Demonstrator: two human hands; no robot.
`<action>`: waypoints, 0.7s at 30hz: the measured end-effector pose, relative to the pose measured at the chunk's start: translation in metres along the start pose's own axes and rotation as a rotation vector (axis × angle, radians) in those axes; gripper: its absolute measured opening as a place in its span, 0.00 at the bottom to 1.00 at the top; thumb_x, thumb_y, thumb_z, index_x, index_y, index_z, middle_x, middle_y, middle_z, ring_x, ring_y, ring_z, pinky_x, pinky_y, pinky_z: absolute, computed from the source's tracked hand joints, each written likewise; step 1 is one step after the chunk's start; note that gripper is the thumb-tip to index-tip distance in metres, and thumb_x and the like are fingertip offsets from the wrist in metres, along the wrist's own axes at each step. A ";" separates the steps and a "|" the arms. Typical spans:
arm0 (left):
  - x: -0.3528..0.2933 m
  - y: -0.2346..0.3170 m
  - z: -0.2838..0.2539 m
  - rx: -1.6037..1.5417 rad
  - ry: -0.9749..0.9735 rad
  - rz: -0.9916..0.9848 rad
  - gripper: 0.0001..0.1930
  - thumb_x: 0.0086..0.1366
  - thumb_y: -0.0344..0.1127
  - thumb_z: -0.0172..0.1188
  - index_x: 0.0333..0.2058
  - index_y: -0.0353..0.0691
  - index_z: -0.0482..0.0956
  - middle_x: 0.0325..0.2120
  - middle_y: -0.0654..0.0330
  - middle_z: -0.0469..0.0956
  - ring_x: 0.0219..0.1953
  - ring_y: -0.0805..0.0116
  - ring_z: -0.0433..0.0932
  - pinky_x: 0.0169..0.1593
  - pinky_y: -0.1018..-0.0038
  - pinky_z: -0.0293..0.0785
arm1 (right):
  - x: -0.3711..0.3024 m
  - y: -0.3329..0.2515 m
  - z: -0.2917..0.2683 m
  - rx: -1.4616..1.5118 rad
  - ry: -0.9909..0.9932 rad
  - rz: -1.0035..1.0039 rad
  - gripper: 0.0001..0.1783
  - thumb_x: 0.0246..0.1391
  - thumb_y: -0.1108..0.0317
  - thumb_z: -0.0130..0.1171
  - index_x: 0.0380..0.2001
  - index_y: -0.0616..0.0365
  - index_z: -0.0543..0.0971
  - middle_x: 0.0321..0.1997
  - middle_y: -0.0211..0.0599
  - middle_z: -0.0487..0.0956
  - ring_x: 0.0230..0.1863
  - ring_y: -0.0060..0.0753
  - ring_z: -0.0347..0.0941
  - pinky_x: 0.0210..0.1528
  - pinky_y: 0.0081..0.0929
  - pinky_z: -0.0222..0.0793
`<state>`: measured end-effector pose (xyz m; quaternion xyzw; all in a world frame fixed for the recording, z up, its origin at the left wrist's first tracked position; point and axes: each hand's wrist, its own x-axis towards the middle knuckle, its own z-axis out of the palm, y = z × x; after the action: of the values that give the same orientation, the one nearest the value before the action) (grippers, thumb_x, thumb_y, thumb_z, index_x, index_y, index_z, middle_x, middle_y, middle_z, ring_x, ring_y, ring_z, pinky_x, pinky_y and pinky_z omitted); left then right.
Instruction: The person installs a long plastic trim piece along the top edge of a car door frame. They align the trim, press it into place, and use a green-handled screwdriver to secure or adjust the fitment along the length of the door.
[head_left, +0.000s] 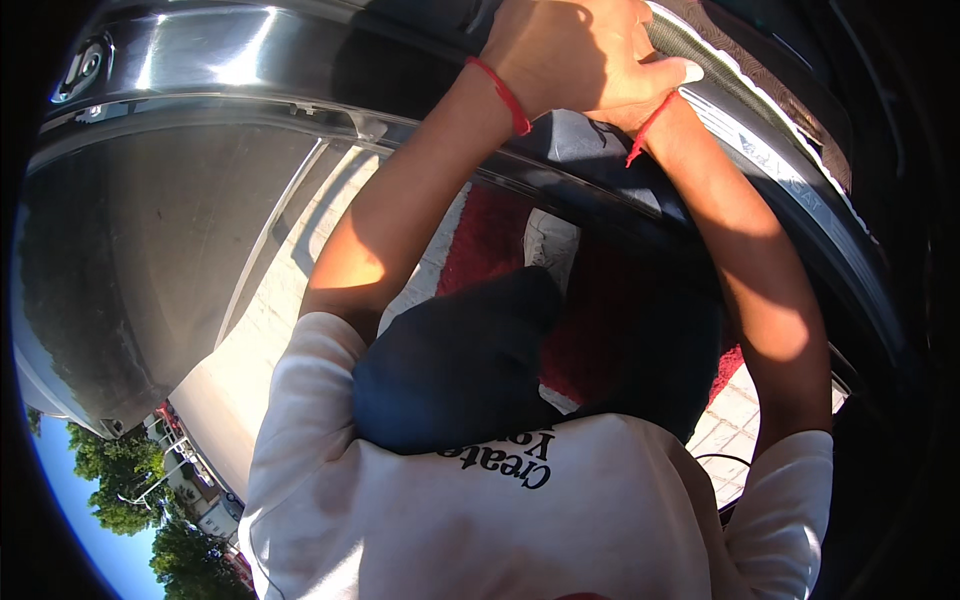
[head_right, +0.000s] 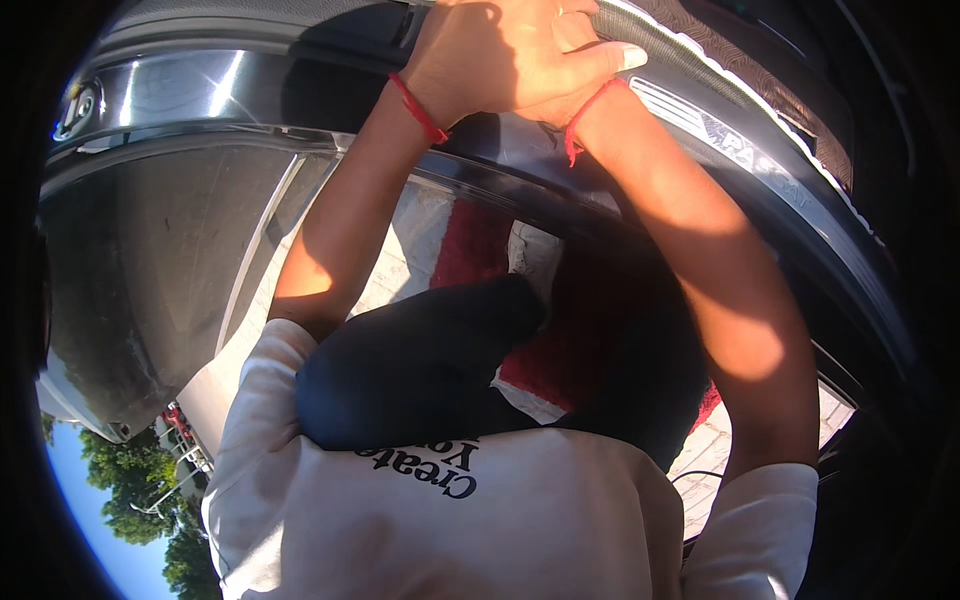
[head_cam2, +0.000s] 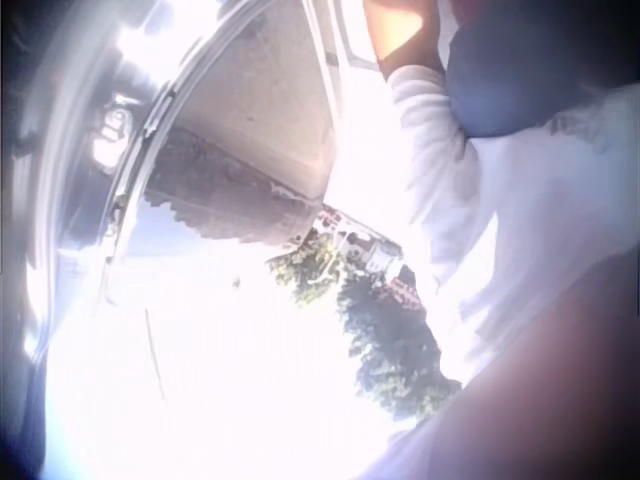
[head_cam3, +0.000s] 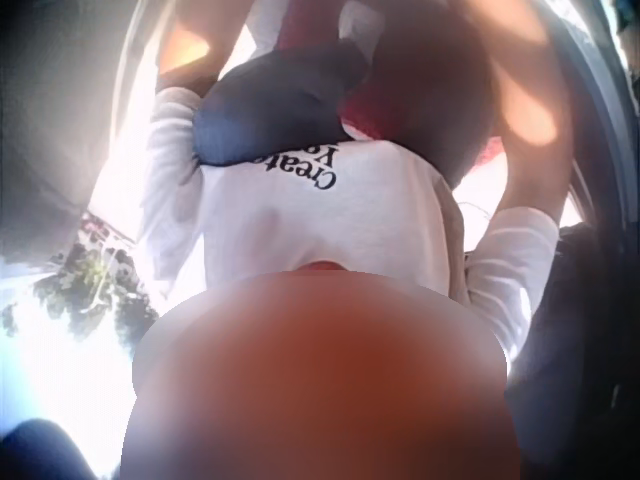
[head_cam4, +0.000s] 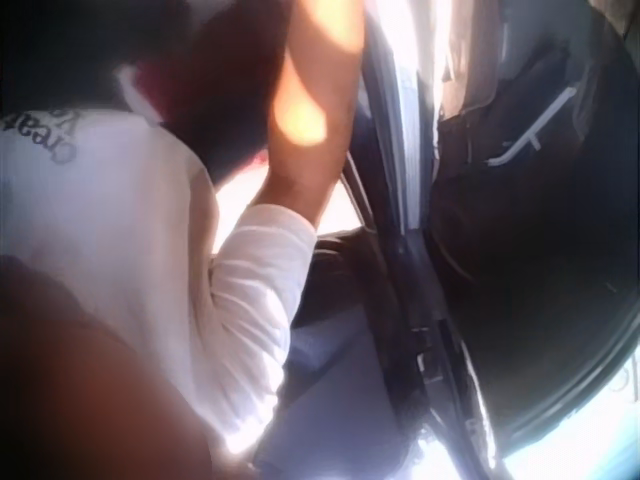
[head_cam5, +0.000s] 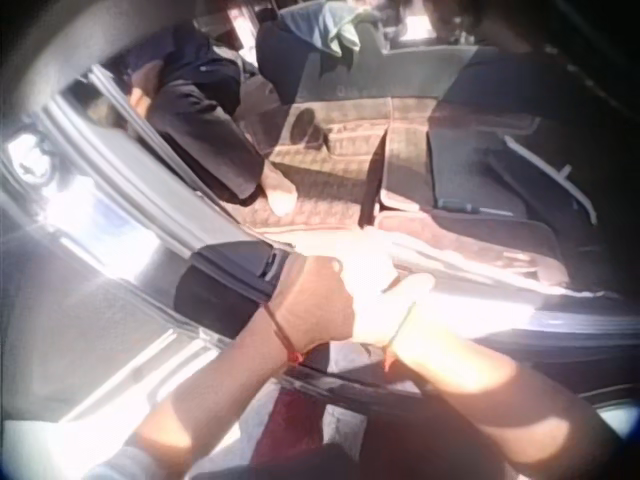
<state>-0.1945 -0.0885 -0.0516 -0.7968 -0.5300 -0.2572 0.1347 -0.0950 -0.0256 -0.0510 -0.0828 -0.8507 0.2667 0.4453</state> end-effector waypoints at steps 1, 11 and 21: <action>0.003 -0.008 0.008 0.004 -0.011 0.022 0.13 0.61 0.50 0.65 0.34 0.49 0.89 0.26 0.57 0.84 0.32 0.56 0.82 0.37 0.59 0.77 | 0.001 0.000 -0.002 -0.010 0.000 0.000 0.22 0.60 0.62 0.63 0.54 0.61 0.81 0.47 0.52 0.84 0.52 0.51 0.80 0.58 0.40 0.74; 0.009 0.023 0.002 0.077 -0.021 -0.232 0.16 0.62 0.54 0.66 0.30 0.48 0.87 0.21 0.57 0.83 0.25 0.53 0.81 0.29 0.57 0.75 | -0.006 -0.007 -0.012 -0.023 0.006 0.021 0.24 0.56 0.60 0.65 0.53 0.63 0.79 0.48 0.53 0.82 0.53 0.53 0.78 0.59 0.43 0.72; -0.004 0.040 -0.011 -0.143 0.055 -0.317 0.12 0.58 0.42 0.67 0.23 0.41 0.83 0.18 0.49 0.77 0.23 0.43 0.78 0.30 0.55 0.73 | -0.025 -0.016 -0.003 -0.004 0.007 0.020 0.27 0.53 0.57 0.66 0.51 0.64 0.78 0.48 0.55 0.80 0.54 0.55 0.76 0.61 0.46 0.70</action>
<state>-0.1624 -0.1127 -0.0418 -0.7034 -0.6255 -0.3339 0.0501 -0.0758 -0.0478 -0.0590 -0.0932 -0.8489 0.2691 0.4453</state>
